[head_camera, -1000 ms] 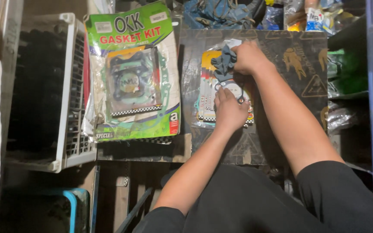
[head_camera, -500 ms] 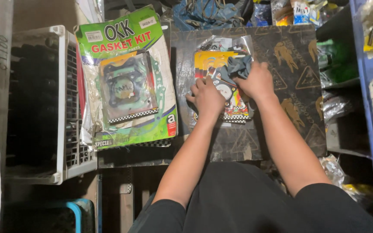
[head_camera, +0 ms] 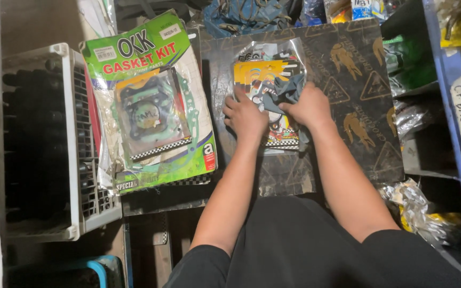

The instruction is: Cleaning and organizing motorcycle gasket kits and parts at a workbench.

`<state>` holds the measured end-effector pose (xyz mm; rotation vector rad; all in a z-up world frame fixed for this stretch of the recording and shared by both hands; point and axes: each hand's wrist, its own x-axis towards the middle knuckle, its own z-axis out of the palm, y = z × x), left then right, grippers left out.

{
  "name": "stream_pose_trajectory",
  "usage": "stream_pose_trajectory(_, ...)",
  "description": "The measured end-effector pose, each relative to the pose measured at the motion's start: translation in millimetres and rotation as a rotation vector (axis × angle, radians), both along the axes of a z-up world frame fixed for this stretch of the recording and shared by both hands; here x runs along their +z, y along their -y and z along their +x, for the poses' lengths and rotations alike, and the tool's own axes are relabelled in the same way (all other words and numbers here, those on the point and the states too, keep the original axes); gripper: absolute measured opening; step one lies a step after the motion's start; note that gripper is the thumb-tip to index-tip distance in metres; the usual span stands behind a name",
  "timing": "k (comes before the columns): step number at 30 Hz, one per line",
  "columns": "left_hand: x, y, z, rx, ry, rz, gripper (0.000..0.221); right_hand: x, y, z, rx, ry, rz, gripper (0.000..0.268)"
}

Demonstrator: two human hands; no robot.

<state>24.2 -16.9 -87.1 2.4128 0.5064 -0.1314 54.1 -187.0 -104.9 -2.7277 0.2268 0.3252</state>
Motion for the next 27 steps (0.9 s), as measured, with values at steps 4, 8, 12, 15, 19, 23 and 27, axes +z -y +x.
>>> stream_pose_trajectory(4, 1, -9, 10, 0.025, -0.047, -0.076, 0.117, 4, 6, -2, -0.082, -0.071, 0.104, 0.088)
stream_pose_trajectory(8, -25, -14, 15, 0.06, -0.123, -0.126, 0.114, -8, 14, 0, -0.153, -0.108, 0.195, 0.095)
stream_pose_trajectory(12, -22, -13, 14, 0.082, -0.083, -0.289, 0.101, -3, 16, 0, -0.152, -0.074, 0.299, 0.092)
stream_pose_trajectory(15, 12, -14, 7, 0.068, 0.011, -0.432, 0.068, -16, 30, 4, -0.169, 0.014, 0.412, 0.076)
stream_pose_trajectory(19, 37, -11, -3, 0.069, 0.038, -0.546, 0.061, 6, 47, -4, -0.169, 0.077, 0.462, 0.062)
stream_pose_trajectory(23, 79, -10, -15, 0.111, 0.14, -0.639, 0.058, 38, 59, -11, -0.165, 0.183, 0.741, 0.041)
stream_pose_trajectory(27, 104, -16, -20, 0.118, 0.235, -0.716, 0.068, 77, 68, -2, -0.108, 0.198, 0.727, 0.032)
